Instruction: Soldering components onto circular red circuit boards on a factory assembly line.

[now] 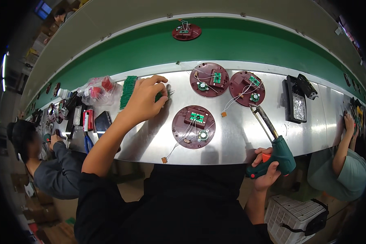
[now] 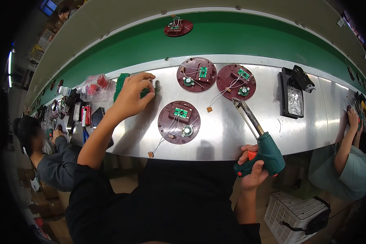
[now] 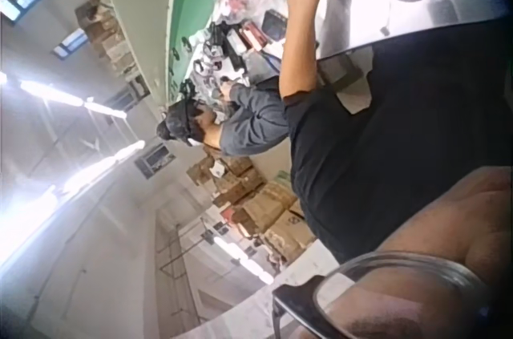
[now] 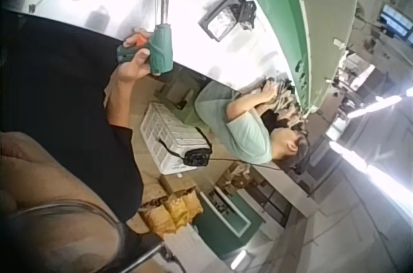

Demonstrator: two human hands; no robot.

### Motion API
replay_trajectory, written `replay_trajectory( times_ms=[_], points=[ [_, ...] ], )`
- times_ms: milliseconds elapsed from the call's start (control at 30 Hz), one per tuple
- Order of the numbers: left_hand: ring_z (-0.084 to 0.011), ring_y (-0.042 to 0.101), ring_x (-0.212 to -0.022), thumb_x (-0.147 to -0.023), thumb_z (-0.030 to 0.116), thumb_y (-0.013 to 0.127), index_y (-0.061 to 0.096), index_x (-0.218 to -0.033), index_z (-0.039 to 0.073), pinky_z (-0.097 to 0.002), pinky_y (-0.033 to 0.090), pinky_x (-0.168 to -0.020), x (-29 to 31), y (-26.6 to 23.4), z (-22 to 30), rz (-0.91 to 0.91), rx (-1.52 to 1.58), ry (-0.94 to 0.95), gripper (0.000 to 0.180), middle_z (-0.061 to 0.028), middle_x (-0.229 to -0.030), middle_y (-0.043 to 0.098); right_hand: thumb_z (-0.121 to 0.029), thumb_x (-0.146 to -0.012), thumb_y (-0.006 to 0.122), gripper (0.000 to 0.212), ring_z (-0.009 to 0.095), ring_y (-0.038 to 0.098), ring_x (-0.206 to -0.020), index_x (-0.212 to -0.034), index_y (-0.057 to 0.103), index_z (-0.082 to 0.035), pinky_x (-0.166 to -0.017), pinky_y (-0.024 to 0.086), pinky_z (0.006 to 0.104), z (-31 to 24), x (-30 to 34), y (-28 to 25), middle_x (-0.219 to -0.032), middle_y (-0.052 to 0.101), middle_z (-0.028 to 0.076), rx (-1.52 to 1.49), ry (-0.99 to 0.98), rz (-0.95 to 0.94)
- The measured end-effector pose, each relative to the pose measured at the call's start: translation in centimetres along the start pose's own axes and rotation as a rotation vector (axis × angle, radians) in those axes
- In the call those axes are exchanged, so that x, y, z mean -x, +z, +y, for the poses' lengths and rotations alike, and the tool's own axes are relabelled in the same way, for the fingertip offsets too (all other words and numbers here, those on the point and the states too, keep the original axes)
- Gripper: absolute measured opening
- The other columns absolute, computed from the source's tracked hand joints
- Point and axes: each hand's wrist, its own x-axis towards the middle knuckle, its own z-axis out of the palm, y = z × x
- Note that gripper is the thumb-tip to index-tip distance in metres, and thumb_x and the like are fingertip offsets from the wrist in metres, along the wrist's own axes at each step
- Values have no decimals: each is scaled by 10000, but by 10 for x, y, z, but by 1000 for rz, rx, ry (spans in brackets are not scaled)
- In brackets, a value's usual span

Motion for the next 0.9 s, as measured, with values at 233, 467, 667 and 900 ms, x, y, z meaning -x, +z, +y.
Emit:
replay_trajectory(
  times_ms=[233,467,667,900],
  points=[
    [-334,595,-1238,-876,63,678,662,-924,22,-460,394,-1105,6,10,1,52,-40,49,65,-132,-1308,675,-494,-1114,498,589,201,629,-744,-1168,572,88,-768,540,357,-6,-2,4,-924,601,141,16,87,-12],
    [-339,586,-1227,-918,61,619,622,-971,-17,-484,402,-1088,-4,15,7,123,-188,142,94,-153,-1258,652,-487,-1107,510,589,168,600,-695,-1161,588,94,-724,534,332,-3,-5,8,-933,620,163,35,25,20],
    [-356,605,-1129,-946,48,606,582,-1032,2,-468,420,-1044,-12,8,26,174,49,137,100,-149,-1188,644,-459,-1122,485,568,171,598,-683,-1171,564,101,-750,539,347,-2,-6,6,-933,612,166,55,28,-12],
    [-362,634,-1008,-972,63,594,541,-1037,10,-452,465,-974,-12,29,27,161,271,34,99,-156,-1008,649,-453,-1117,494,559,179,600,-679,-1191,550,99,-784,538,379,-5,-8,11,-947,615,174,111,36,-16]
  ],
)
